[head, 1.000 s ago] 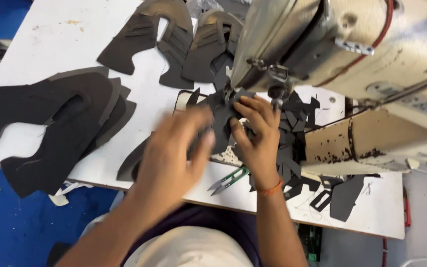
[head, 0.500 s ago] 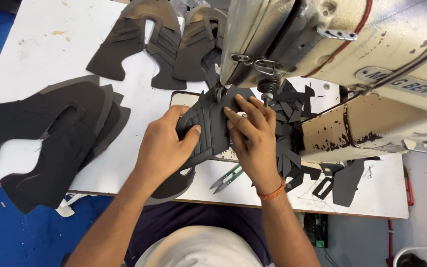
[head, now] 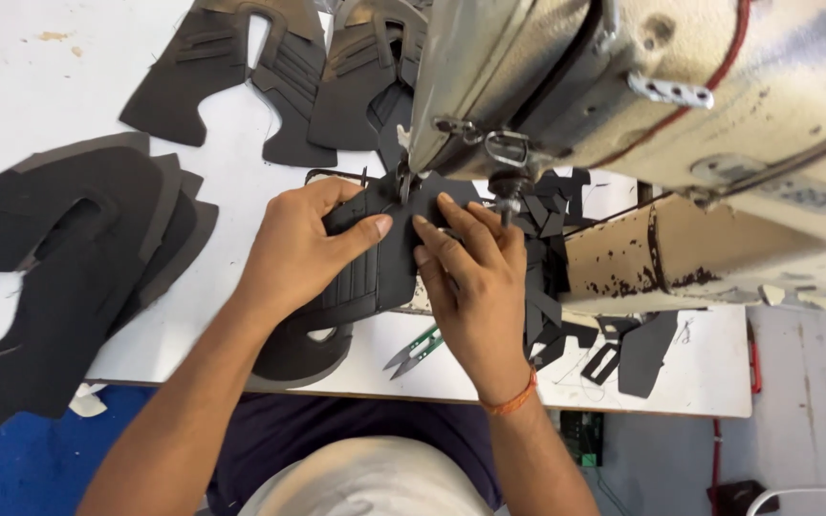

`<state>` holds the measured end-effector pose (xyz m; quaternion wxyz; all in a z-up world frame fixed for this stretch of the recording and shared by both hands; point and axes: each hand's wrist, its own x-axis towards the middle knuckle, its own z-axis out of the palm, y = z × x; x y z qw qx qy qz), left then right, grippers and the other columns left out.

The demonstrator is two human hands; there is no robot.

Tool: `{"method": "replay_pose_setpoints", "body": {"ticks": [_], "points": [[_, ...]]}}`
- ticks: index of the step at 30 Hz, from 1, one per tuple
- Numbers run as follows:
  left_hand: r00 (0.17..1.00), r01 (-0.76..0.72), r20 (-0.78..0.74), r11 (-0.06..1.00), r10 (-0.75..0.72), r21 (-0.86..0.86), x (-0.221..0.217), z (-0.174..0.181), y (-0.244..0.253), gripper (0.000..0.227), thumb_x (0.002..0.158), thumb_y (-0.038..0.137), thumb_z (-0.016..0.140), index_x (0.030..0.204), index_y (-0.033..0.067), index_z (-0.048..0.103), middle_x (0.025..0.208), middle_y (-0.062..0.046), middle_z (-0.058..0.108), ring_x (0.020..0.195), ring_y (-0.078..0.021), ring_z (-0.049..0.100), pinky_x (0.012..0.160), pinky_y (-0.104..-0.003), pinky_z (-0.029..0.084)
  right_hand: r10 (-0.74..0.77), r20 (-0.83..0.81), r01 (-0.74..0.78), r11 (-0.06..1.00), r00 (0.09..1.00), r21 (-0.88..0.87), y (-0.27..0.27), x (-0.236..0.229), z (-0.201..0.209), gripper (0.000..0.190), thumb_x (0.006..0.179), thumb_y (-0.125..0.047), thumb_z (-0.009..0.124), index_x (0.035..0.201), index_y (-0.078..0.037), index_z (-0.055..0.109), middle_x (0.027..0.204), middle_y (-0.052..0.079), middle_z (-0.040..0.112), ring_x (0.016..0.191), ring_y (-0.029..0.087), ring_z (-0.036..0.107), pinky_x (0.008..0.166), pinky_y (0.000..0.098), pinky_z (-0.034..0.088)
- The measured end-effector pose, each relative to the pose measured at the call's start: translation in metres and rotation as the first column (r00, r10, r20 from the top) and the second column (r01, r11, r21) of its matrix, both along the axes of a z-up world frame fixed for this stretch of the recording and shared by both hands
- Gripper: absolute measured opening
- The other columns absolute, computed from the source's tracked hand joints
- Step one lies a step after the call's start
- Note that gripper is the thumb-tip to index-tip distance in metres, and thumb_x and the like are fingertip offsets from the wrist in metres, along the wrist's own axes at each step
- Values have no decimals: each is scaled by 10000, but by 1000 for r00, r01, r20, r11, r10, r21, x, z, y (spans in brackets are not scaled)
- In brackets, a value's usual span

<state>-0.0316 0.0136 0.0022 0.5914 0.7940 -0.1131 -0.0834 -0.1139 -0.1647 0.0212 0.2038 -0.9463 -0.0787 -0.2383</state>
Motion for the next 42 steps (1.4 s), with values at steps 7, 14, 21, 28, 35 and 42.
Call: {"method": "replay_pose_setpoints", "body": {"ticks": [7, 14, 21, 28, 35, 42], "points": [[993, -37, -118, 998, 31, -48, 8, -1, -6, 246, 833, 194, 798, 984, 4, 753, 821, -58, 790, 710, -88, 715, 650, -247, 554, 20, -13, -20, 998, 1000, 52, -10, 16, 1, 255, 919, -135, 768, 1175, -130, 765, 1310, 73, 700, 1271, 343, 557, 1060, 443, 431], [989, -55, -134, 997, 62, 51, 17, 15, -12, 271, 809, 206, 815, 983, 9, 749, 812, -78, 786, 706, -113, 720, 654, -272, 550, 22, -56, -14, 990, 998, 139, -14, 25, 2, 268, 909, -147, 777, 1174, -110, 769, 1175, 68, 721, 1166, 317, 569, 1021, 440, 444], [997, 29, -72, 989, -19, 147, 17, 19, -7, 334, 783, 197, 818, 1038, 9, 712, 882, -88, 787, 748, -128, 754, 700, -294, 573, 103, -15, -99, 985, 995, 141, -15, 8, -13, 264, 967, -170, 742, 1222, -101, 742, 1330, 67, 694, 1322, 323, 539, 1126, 442, 411], [993, 21, -112, 999, -25, -37, 18, 11, -12, 323, 808, 104, 789, 1096, -15, 704, 935, -107, 801, 788, -129, 755, 696, -274, 588, 146, -75, -135, 982, 986, 135, -26, 14, -6, 391, 862, -288, 796, 1213, -122, 751, 1354, 42, 687, 1352, 329, 526, 1111, 446, 388], [998, -4, -57, 1000, 3, -4, 36, 10, -20, 311, 811, 77, 790, 1101, -14, 721, 943, -98, 805, 820, -111, 755, 719, -263, 579, 154, -118, -128, 971, 981, 203, -32, 26, -6, 458, 843, -327, 804, 1253, -137, 737, 1346, 27, 696, 1215, 274, 563, 1061, 413, 379], [1000, 6, -22, 999, -5, 43, 39, 12, -20, 278, 819, 100, 803, 1071, 7, 734, 922, -86, 806, 804, -115, 760, 706, -267, 574, 174, -91, -158, 975, 981, 158, -36, 30, -15, 471, 869, -336, 789, 1290, -136, 723, 1338, 39, 699, 1195, 268, 551, 1055, 405, 351]]}}
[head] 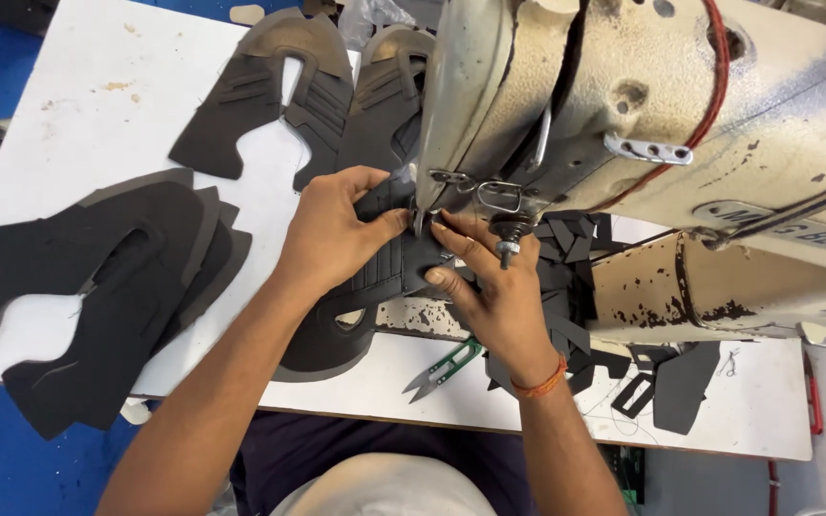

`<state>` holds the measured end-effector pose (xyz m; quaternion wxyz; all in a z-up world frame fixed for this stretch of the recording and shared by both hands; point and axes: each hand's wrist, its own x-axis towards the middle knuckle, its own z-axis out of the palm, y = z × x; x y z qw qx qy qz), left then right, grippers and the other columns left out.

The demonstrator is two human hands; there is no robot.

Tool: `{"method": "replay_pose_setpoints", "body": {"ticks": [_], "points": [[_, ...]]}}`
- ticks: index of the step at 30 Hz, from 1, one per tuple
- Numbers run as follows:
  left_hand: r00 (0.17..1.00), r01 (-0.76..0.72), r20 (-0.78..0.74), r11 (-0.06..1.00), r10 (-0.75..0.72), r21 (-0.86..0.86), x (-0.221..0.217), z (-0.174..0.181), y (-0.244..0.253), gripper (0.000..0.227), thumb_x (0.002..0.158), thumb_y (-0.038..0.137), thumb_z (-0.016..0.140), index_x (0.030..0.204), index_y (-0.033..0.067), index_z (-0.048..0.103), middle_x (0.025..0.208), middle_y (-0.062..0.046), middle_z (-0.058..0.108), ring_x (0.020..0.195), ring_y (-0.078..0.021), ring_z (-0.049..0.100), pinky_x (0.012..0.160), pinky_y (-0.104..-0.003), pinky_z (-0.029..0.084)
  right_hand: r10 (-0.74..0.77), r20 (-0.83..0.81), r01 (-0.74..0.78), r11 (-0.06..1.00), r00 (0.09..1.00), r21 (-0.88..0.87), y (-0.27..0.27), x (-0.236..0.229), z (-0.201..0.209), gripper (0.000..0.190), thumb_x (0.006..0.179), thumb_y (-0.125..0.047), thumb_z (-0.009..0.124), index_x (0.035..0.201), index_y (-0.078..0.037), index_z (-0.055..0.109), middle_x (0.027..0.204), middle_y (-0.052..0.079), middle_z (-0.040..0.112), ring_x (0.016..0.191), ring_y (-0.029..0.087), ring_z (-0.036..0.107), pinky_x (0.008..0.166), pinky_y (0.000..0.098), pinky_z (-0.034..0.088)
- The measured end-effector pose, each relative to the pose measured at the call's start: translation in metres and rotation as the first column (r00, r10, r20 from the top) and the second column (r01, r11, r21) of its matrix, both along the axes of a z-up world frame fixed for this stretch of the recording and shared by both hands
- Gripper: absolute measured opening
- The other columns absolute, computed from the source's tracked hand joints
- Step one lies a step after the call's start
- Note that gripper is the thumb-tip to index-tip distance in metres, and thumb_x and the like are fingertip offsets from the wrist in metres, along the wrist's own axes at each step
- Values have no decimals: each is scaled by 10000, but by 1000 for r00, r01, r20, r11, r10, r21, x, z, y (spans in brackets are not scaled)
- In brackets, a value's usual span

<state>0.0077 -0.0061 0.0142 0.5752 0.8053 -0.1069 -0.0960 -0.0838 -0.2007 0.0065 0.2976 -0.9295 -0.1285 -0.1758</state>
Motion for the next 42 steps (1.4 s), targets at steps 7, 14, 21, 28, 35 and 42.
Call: {"method": "replay_pose_setpoints", "body": {"ticks": [7, 14, 21, 28, 35, 42], "points": [[999, -34, 17, 997, 33, 71, 8, 5, -6, 280, 790, 105, 809, 1049, 19, 745, 896, -81, 802, 789, -121, 771, 696, -278, 571, -21, 24, 19, 997, 999, 72, -4, 7, -17, 435, 889, -333, 792, 1271, -134, 736, 1300, 47, 713, 1227, 268, 532, 1098, 413, 337], [992, 43, 110, 990, -58, 135, 29, 3, -5, 268, 784, 110, 803, 1029, 16, 753, 883, -108, 795, 785, -149, 768, 721, -296, 565, -83, 11, 80, 986, 996, 144, -1, 11, -20, 401, 883, -309, 810, 1232, -119, 761, 1187, 58, 738, 1178, 272, 518, 1095, 418, 341], [977, 22, 206, 982, -61, 186, 24, -3, -6, 351, 779, 117, 807, 1118, 53, 742, 952, -97, 786, 786, -190, 753, 717, -320, 552, 11, 155, -33, 989, 988, 144, -7, 11, -25, 289, 929, -246, 795, 1177, -102, 758, 1259, 42, 733, 1249, 259, 563, 1144, 434, 328], [947, 90, 283, 972, -150, 215, 43, 0, -7, 325, 777, 100, 802, 1098, 62, 763, 973, -131, 787, 907, -226, 772, 784, -326, 562, -10, 158, -9, 993, 987, 121, -2, 8, -18, 259, 930, -218, 792, 1162, -107, 760, 1257, 32, 727, 1238, 264, 553, 1126, 432, 337], [619, -219, 780, 974, 94, 56, -36, 2, -13, 174, 907, 59, 740, 1060, 6, 677, 955, -150, 677, 883, -301, 668, 778, -395, 520, 29, 190, -23, 999, 981, -35, -9, 7, -6, 285, 959, -224, 750, 1218, -110, 727, 1282, 36, 698, 1267, 302, 551, 1156, 479, 318], [975, -155, 99, 929, 199, -335, -103, -80, -39, 194, 968, 195, 719, 1046, 18, 696, 762, -23, 641, 658, -92, 561, 564, -250, 437, 120, 139, -85, 968, 983, -235, -15, 12, 5, 344, 938, -245, 763, 1257, -127, 716, 1256, 29, 704, 1199, 293, 575, 1078, 504, 353]]}}
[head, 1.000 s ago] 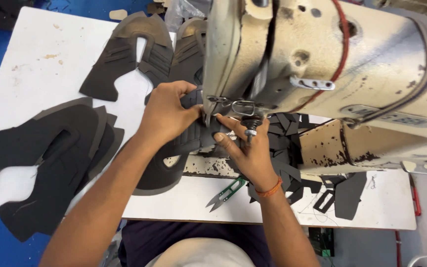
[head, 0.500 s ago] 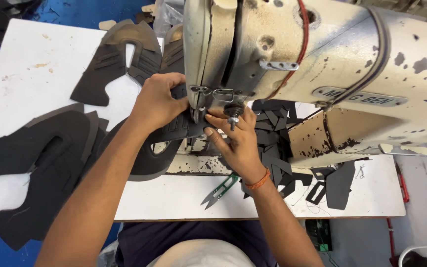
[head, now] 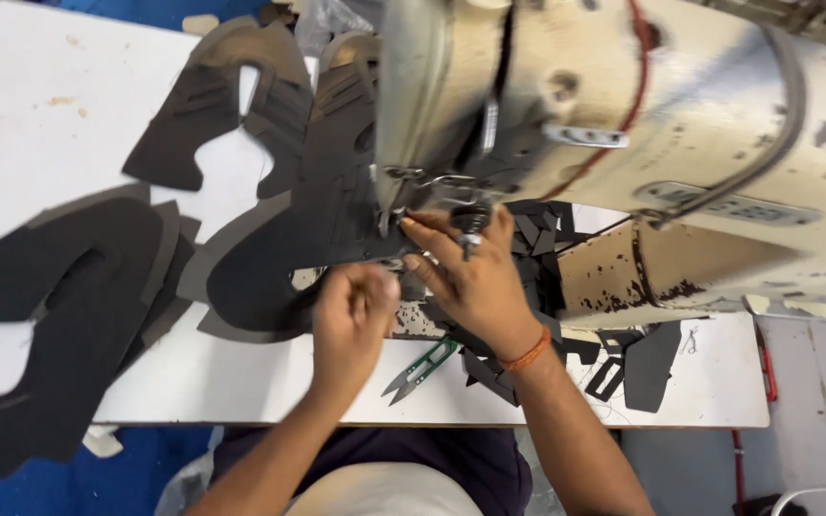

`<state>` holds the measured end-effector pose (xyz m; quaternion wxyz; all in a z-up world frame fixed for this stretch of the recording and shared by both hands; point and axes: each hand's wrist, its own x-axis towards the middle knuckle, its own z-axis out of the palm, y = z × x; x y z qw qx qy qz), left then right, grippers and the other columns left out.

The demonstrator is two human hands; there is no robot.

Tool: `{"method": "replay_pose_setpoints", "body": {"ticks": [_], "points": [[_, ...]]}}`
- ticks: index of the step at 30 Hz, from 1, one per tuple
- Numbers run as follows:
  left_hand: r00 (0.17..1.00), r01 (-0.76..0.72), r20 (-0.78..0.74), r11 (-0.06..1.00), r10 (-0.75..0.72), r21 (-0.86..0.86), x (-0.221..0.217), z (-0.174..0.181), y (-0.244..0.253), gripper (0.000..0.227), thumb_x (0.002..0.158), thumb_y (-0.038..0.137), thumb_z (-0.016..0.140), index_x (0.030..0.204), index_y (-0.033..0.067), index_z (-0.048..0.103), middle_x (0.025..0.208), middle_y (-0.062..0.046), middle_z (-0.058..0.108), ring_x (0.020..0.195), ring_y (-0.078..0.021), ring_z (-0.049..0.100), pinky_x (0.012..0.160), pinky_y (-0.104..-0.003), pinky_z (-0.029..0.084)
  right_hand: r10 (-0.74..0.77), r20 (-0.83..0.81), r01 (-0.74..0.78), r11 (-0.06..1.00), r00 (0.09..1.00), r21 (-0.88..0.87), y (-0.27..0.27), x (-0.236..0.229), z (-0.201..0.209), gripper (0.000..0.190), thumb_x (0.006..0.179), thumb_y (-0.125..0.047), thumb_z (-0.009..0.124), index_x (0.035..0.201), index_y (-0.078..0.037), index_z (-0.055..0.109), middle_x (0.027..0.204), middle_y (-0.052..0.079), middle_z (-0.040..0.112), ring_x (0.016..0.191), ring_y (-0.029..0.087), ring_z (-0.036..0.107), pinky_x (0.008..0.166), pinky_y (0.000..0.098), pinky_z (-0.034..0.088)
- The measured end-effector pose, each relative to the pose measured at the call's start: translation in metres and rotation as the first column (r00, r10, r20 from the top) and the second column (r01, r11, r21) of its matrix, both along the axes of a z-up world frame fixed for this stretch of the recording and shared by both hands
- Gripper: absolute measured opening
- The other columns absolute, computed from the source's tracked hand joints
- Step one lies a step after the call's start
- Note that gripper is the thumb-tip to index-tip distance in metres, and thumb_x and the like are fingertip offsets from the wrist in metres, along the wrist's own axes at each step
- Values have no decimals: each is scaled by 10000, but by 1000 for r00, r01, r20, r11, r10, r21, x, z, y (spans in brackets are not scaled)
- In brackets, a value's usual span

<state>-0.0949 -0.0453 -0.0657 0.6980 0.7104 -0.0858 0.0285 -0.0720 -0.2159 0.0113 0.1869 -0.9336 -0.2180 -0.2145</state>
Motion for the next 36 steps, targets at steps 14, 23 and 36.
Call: {"method": "replay_pose_setpoints", "body": {"ticks": [14, 23, 36], "points": [[903, 93, -396, 975, -168, -200, 84, 43, 6, 204, 1063, 241, 561, 1033, 45, 606, 673, -6, 571, 468, -75, 489, 405, -261, 392, -20, -71, 21, 1000, 997, 13, 1, -18, 1, 450, 915, -5, 686, 1343, -143, 678, 1447, 31, 626, 1291, 298, 558, 1156, 497, 309], [1000, 14, 6, 998, -13, -65, 83, 24, -9, 242, 1120, 143, 483, 1297, -9, 549, 1095, -76, 686, 970, -121, 614, 861, -279, 499, -19, -52, 17, 999, 998, -46, -1, -12, 2, 517, 850, 27, 687, 1326, -173, 702, 1420, 7, 639, 1313, 305, 540, 1174, 526, 270], [999, 21, -45, 996, -24, -84, 94, 28, -12, 287, 1106, 173, 489, 1324, 0, 557, 1171, -87, 723, 1045, -143, 636, 963, -299, 500, -820, 237, 674, 565, 520, 476, -128, -87, 19, 232, 1101, -193, 655, 1117, 14, 551, 1080, 136, 574, 989, 208, 565, 858, 469, 516]]}}
